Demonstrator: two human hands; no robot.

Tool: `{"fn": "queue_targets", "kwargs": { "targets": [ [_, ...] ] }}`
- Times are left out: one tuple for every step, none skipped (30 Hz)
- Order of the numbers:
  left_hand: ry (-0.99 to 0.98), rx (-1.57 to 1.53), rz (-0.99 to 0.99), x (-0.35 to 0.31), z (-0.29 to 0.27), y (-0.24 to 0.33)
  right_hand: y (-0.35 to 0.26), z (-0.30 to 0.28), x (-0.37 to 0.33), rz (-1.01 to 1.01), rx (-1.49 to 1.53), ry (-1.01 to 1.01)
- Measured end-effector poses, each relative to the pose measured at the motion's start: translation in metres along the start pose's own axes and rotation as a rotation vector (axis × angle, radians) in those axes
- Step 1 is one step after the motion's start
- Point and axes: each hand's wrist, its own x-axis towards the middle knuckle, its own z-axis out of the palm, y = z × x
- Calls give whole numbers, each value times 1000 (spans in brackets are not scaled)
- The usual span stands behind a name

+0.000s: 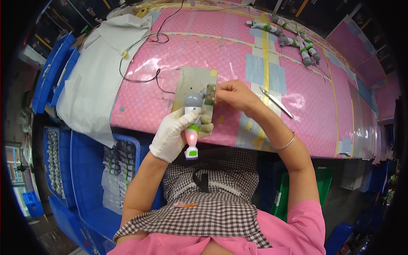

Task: Applying paint or detail to toy figures using an applicator and organizing them into a storage tray.

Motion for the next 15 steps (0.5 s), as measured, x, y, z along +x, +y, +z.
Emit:
{"fn": "queue_targets", "kwargs": {
  "targets": [
    [-7, -1, 9, 0, 0, -1, -4, -2, -3, 28, 14, -12],
    [-53, -17, 37, 0, 1, -2, -7, -6, -3, 74, 14, -23],
    [-36, 15, 22, -1, 0, -1, -11, -20, -2, 65, 156, -144],
    [-18, 34, 20, -3, 0, 0, -15, -38, 1, 20, 159, -122],
    [-9, 1, -28, -4, 0, 1, -18, -59, 11, -7, 203, -60],
    [-65, -78, -42, -8, -1, 5, -18, -84, 24, -94, 280, -57],
    [-24, -13, -32, -12, -3, 9, -16, -107, 43, -71, 161, 220],
    [31, 40, -31, -18, -6, 14, -11, -132, 68, -178, 68, 380],
    [37, 65, 32, -25, -10, 20, -2, -157, 92, -240, -231, 657],
    [117, 98, 68, -37, -17, 25, 10, -181, 114, -336, -525, 853],
    [180, 155, 98, -46, -29, 33, 24, -207, 128, -395, -857, 1009],
    [281, 213, 119, -62, -42, 36, 36, -228, 145, -443, -1169, 1119],
    [391, 289, 141, -79, -57, 35, 47, -244, 154, -434, -1173, 992],
    [507, 348, 180, -98, -80, 37, 54, -259, 157, -534, -1256, 847],
    [686, 486, 196, -119, -103, 34, 56, -268, 166, -401, -1595, 740]
  ]
}}
